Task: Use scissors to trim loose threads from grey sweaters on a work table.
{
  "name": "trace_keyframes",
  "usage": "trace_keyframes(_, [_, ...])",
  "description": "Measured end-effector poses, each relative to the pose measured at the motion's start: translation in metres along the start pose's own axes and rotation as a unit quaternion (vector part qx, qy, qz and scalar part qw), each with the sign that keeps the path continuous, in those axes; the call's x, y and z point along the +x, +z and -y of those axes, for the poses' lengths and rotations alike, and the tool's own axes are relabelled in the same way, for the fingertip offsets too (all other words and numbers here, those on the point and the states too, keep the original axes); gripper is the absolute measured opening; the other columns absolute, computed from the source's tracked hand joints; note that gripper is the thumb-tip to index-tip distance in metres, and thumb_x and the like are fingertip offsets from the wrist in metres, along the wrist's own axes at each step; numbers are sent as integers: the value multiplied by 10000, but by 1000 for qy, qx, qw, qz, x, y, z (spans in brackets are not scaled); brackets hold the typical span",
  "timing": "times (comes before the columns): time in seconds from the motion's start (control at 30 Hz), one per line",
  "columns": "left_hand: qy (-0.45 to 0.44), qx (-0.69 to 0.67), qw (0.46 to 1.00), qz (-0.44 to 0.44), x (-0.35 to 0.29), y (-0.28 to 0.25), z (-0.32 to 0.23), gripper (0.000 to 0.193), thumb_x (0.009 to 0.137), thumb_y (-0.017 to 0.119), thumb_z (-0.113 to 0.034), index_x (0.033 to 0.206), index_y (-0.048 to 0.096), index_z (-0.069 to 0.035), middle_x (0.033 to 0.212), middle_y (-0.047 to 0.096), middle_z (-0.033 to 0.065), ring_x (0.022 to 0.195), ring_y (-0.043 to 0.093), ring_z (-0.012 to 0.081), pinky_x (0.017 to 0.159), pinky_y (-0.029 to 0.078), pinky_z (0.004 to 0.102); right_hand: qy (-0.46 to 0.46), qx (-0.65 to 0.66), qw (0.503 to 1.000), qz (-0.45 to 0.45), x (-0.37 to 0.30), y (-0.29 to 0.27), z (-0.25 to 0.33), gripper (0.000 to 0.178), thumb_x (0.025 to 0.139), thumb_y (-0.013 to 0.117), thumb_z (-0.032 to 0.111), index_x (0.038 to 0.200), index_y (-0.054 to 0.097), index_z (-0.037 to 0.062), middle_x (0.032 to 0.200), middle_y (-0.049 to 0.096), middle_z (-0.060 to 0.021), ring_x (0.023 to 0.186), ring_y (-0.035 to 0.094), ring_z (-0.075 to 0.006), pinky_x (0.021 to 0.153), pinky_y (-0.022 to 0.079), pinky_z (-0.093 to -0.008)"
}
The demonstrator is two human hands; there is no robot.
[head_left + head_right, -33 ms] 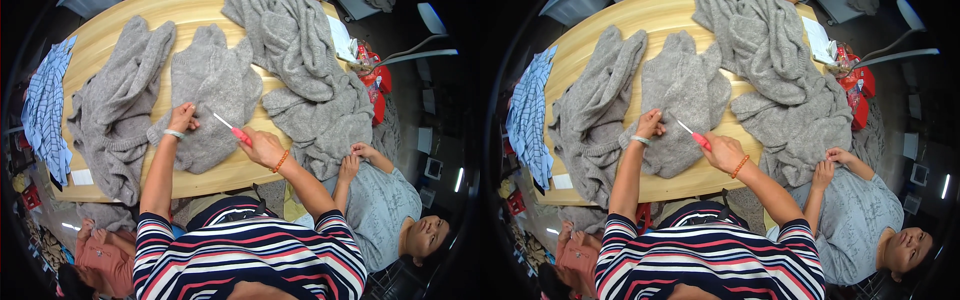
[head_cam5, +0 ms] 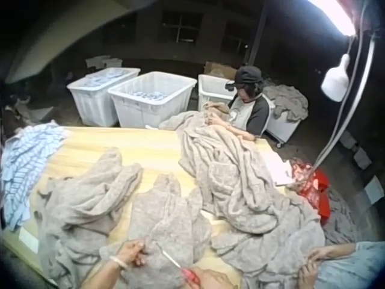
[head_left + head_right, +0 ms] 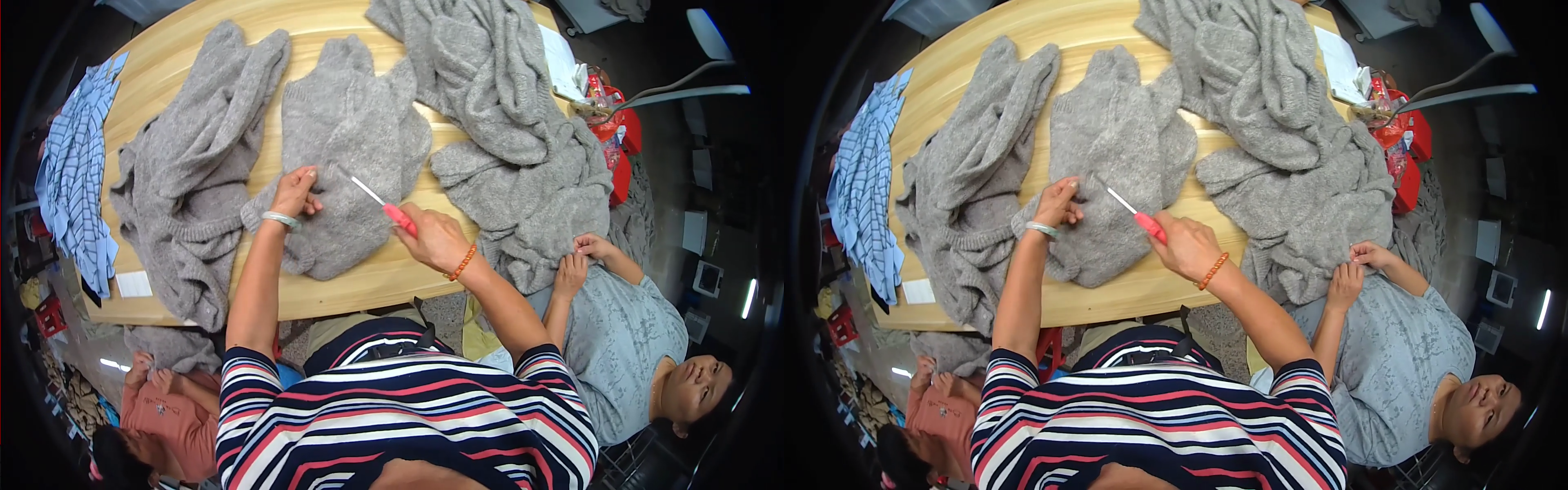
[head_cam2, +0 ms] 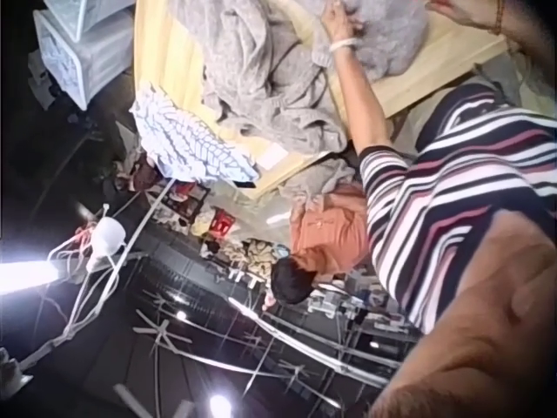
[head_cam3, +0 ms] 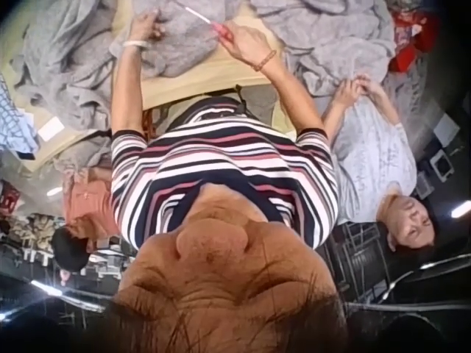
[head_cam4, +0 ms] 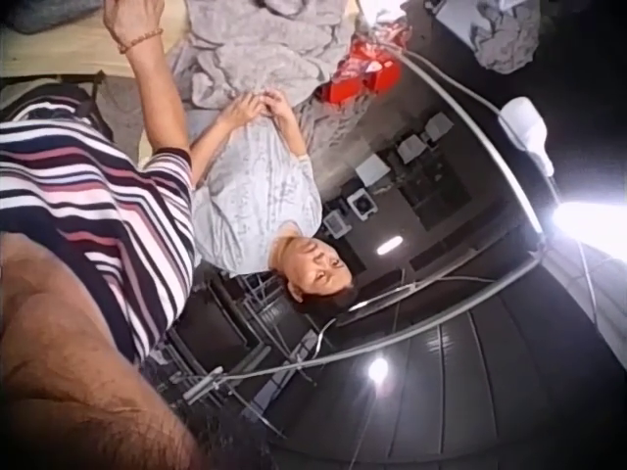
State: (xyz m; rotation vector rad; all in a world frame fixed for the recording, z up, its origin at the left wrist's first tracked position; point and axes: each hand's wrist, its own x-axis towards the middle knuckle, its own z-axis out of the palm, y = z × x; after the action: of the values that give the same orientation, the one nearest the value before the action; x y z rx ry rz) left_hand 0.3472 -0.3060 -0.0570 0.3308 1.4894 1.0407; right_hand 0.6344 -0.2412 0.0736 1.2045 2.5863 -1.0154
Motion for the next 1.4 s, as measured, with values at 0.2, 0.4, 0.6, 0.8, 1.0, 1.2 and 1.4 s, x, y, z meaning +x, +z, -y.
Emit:
trace_keyframes(0.2, [-55,33,998,23,-42,-29,9,390,984,622,-223,1306,558,-13,1036,650,71,521,616,109,409,450,208,11,-9,1000,12,-17,4,0,247,901,667,275,1030,577,85,793,660,-194,785,661,-398,704,518,-508])
trace_keyframes(0.4, [-43,22,999,8,-29,-17,22,353,925,700,-133,1237,601,-1,837,674,21,577,642,90,449,488,201,-15,-10,999,29,-23,17,14,248,914,652,288,1025,587,76,794,673,-209,780,674,-394,702,530,-500])
trace_keyframes(0.6, [-27,-11,999,-44,-20,-9,35,284,940,670,-119,1195,642,3,796,698,54,593,667,109,495,529,202,-8,-54,995,83,-22,25,27,286,935,618,337,955,580,54,725,673,-204,754,690,-399,686,536,-500])
trace_keyframes(0.8, [-42,-51,997,-27,-51,-34,18,369,997,605,-249,1305,581,-48,975,694,95,639,705,162,519,574,241,-14,-11,999,42,-31,23,20,277,931,639,335,1076,617,100,763,671,-187,759,671,-403,700,517,-497])
trace_keyframes(1.0, [-78,-29,997,0,-60,-56,36,411,953,675,-220,1289,536,-30,966,648,56,655,705,169,518,579,253,-28,-21,998,50,-31,30,26,268,932,641,337,1054,615,101,774,673,-185,762,671,-396,694,515,-496])
trace_keyframes(1.2, [-27,-104,994,-31,-47,-41,58,181,932,669,-61,1073,625,43,843,684,89,689,712,185,581,591,250,-48,-50,994,80,-23,41,42,268,916,647,291,910,593,28,732,673,-198,737,685,-388,671,530,-495])
trace_keyframes(1.4, [-23,-109,993,-49,-54,-42,57,188,940,663,-73,1061,620,65,861,689,107,711,724,193,608,601,259,-72,-62,992,88,-27,41,47,277,919,641,297,906,601,23,708,667,-195,717,686,-383,652,534,-482])
